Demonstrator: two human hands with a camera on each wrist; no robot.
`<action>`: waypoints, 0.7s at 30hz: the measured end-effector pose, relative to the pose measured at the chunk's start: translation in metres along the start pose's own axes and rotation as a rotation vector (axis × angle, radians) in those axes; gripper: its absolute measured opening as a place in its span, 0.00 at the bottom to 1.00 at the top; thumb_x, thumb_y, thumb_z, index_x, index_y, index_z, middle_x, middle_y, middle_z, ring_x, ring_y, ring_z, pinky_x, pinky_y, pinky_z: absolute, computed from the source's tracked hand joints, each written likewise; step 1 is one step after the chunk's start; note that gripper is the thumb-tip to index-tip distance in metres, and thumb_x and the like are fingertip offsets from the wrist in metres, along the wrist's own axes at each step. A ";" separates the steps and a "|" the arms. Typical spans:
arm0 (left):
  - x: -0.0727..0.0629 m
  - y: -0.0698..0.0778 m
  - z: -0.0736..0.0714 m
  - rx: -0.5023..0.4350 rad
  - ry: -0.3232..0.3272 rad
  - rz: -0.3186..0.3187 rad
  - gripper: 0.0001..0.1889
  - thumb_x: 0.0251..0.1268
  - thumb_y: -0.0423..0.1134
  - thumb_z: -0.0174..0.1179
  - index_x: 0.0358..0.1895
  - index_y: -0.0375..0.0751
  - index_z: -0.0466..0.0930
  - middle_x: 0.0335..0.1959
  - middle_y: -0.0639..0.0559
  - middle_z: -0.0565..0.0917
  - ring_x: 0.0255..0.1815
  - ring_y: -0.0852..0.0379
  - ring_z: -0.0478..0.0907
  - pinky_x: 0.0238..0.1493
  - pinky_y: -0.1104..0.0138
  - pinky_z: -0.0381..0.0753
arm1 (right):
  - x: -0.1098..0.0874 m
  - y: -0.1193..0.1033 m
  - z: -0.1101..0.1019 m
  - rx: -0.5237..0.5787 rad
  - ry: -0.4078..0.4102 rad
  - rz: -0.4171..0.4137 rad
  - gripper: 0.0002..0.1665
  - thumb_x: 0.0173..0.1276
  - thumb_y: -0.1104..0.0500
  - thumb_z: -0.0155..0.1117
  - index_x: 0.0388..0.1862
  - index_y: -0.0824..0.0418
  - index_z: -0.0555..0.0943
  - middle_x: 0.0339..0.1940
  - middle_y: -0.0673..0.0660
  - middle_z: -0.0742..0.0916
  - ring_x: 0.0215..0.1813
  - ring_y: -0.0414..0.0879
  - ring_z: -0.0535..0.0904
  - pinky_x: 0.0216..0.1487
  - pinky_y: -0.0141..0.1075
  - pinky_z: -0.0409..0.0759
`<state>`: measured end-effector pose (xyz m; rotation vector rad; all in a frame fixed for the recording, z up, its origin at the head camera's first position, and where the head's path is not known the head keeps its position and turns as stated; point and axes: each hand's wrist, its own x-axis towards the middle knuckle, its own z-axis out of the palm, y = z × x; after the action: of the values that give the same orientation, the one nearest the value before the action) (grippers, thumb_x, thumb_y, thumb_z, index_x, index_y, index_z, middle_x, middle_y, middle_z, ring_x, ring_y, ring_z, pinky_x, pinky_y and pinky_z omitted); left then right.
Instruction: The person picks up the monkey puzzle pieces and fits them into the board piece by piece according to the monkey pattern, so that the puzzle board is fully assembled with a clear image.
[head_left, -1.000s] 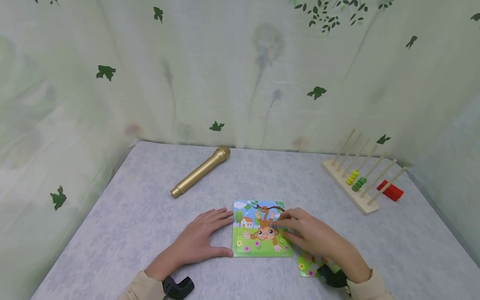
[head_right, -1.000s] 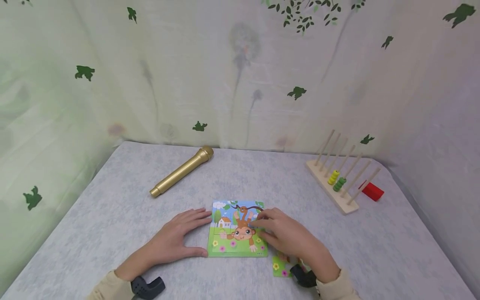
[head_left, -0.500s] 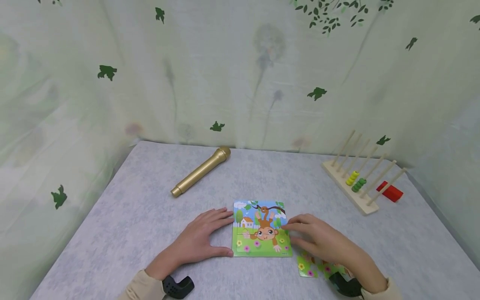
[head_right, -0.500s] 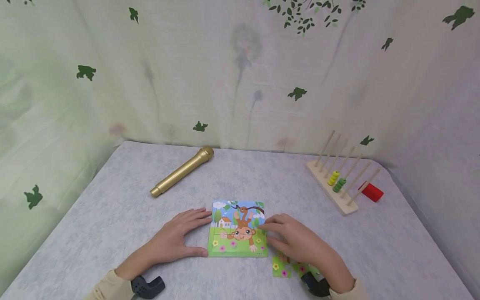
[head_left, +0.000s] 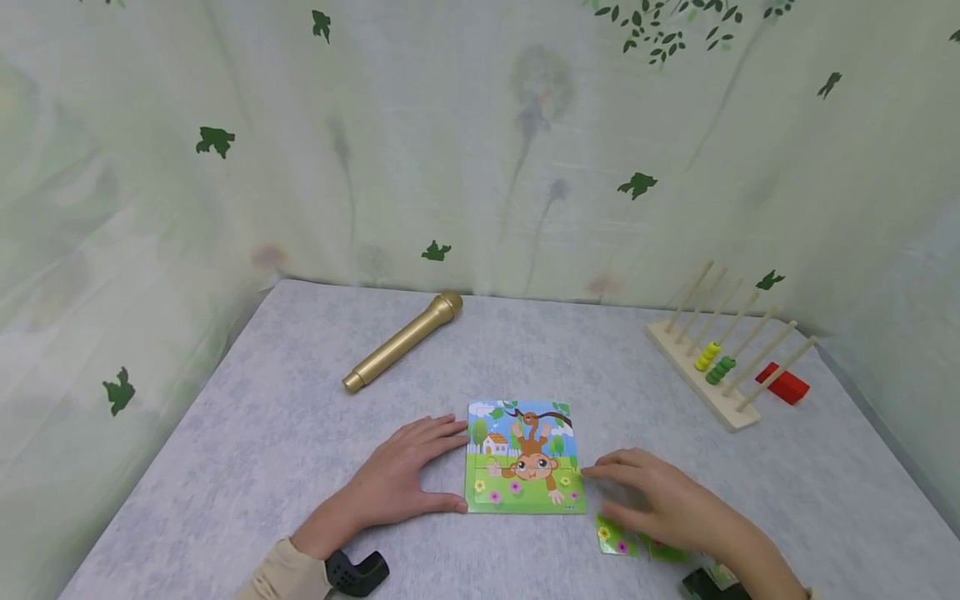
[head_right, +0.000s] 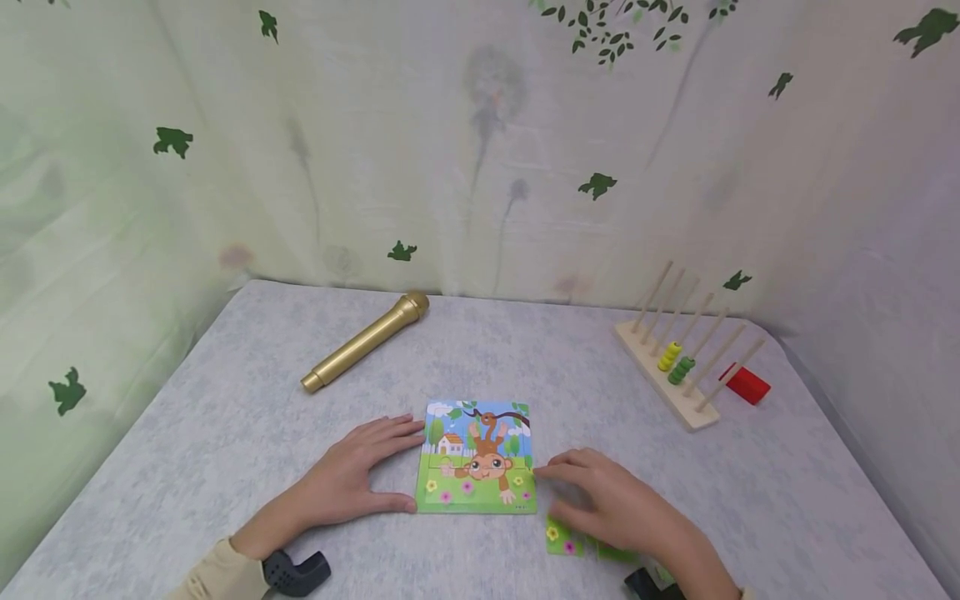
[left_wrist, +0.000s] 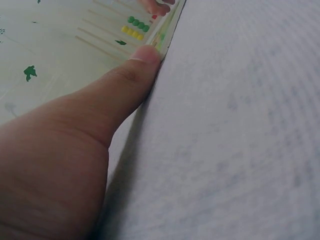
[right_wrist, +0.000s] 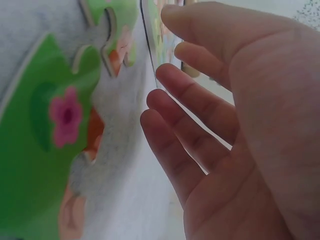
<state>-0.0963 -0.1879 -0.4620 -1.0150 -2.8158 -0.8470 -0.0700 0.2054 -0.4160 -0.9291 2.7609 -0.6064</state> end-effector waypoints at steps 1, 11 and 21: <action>0.000 0.000 0.000 0.003 0.001 0.001 0.45 0.55 0.72 0.68 0.72 0.49 0.75 0.76 0.55 0.72 0.80 0.51 0.63 0.83 0.50 0.59 | -0.002 0.000 0.000 -0.001 -0.001 0.006 0.25 0.74 0.37 0.64 0.66 0.42 0.82 0.58 0.40 0.83 0.59 0.41 0.79 0.57 0.44 0.86; -0.001 -0.001 0.002 0.004 0.006 -0.001 0.46 0.55 0.73 0.67 0.73 0.49 0.75 0.76 0.55 0.72 0.80 0.51 0.63 0.82 0.50 0.60 | -0.014 0.004 0.004 0.069 -0.011 0.027 0.31 0.67 0.31 0.68 0.65 0.41 0.82 0.59 0.41 0.82 0.57 0.37 0.77 0.49 0.33 0.83; 0.000 0.000 0.001 0.012 0.005 0.002 0.46 0.55 0.73 0.67 0.73 0.48 0.75 0.76 0.55 0.72 0.80 0.51 0.63 0.83 0.51 0.59 | -0.020 0.008 0.010 0.094 0.016 0.039 0.34 0.61 0.28 0.70 0.64 0.37 0.82 0.58 0.39 0.81 0.57 0.36 0.76 0.49 0.31 0.82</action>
<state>-0.0962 -0.1873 -0.4627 -1.0130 -2.8113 -0.8306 -0.0559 0.2197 -0.4278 -0.8522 2.7309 -0.7321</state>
